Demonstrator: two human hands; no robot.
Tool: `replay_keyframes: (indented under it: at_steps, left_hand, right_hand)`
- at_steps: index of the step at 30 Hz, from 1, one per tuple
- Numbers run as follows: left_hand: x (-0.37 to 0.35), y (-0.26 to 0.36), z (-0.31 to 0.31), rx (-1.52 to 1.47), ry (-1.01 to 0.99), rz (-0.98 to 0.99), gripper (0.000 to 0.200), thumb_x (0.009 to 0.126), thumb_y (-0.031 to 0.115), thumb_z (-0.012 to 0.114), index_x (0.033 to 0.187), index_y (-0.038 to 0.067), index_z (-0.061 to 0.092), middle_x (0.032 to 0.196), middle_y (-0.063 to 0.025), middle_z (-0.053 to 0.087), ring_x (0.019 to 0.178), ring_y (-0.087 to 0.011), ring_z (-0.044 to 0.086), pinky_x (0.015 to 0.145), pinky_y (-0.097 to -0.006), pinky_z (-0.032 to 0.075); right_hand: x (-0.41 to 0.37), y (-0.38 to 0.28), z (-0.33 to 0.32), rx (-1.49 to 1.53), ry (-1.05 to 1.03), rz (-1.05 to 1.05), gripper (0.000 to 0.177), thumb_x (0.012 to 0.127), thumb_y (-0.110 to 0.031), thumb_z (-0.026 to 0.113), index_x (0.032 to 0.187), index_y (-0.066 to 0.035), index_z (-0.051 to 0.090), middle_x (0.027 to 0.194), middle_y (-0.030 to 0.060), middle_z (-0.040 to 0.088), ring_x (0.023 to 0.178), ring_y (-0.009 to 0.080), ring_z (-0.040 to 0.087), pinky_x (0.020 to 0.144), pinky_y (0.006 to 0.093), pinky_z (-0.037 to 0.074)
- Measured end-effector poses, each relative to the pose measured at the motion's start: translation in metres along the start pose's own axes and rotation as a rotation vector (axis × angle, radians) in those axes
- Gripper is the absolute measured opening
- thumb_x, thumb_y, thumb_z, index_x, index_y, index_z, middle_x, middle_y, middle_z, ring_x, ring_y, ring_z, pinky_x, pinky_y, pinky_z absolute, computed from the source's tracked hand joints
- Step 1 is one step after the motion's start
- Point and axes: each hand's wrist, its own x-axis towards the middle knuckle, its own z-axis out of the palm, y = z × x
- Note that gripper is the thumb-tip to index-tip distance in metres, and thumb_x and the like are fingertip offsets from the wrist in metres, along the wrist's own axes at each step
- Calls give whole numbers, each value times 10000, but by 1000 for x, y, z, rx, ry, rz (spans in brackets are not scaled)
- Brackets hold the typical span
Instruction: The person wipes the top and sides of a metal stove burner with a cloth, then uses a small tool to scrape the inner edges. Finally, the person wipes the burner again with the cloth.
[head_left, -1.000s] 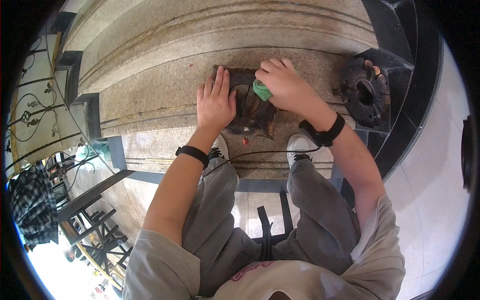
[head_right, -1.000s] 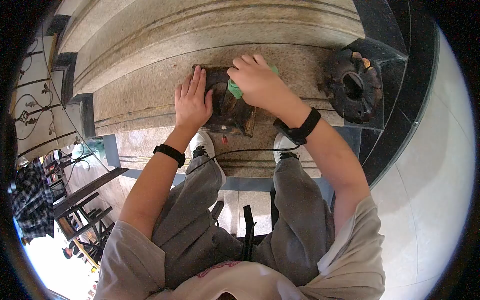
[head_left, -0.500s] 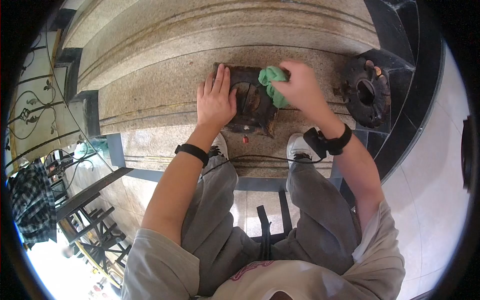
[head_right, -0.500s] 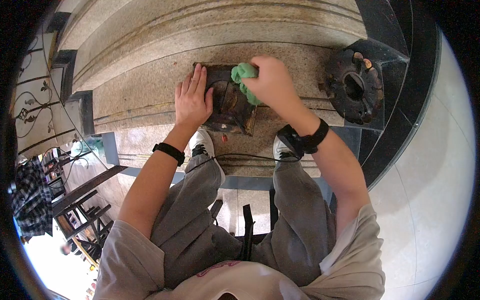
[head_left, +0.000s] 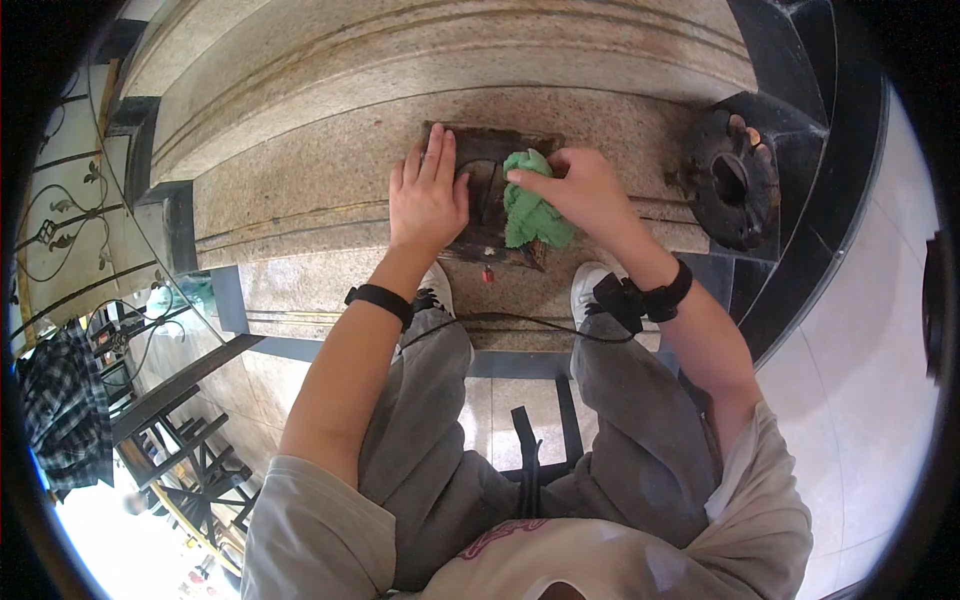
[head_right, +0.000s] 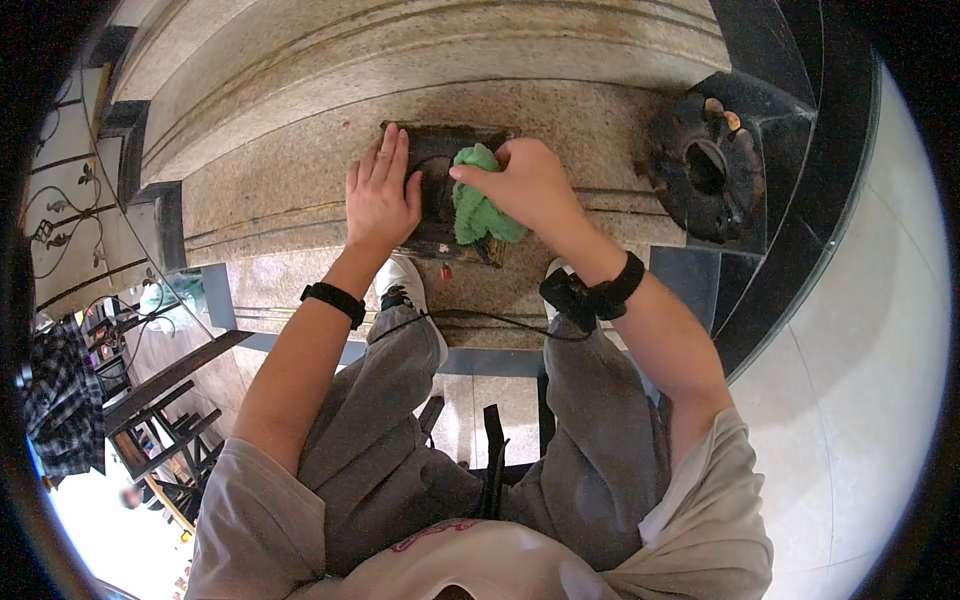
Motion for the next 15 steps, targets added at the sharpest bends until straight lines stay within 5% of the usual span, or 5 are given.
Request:
replay_keyframes:
  at_steps: [6,15]
  left_hand:
    - [0,0,0,4,2,9,604,949,243,606,1491,13,469,1543,-159,480,1284,-366,542,1040,-488,434]
    - [1,0,0,23,-16,7,603,954,247,593,1494,13,463,1541,-162,482,1287,-365,542,1055,-485,419]
  right_hand:
    - [-2,14,-4,-12,9,-106,648,759,-516,827,997,76,717,901,241,702,846,321,707,760,401,551]
    - [-2,29,-10,173,-84,-94,519,787,-344,842,1071,72,715,948,185,731,847,247,709,752,365,559]
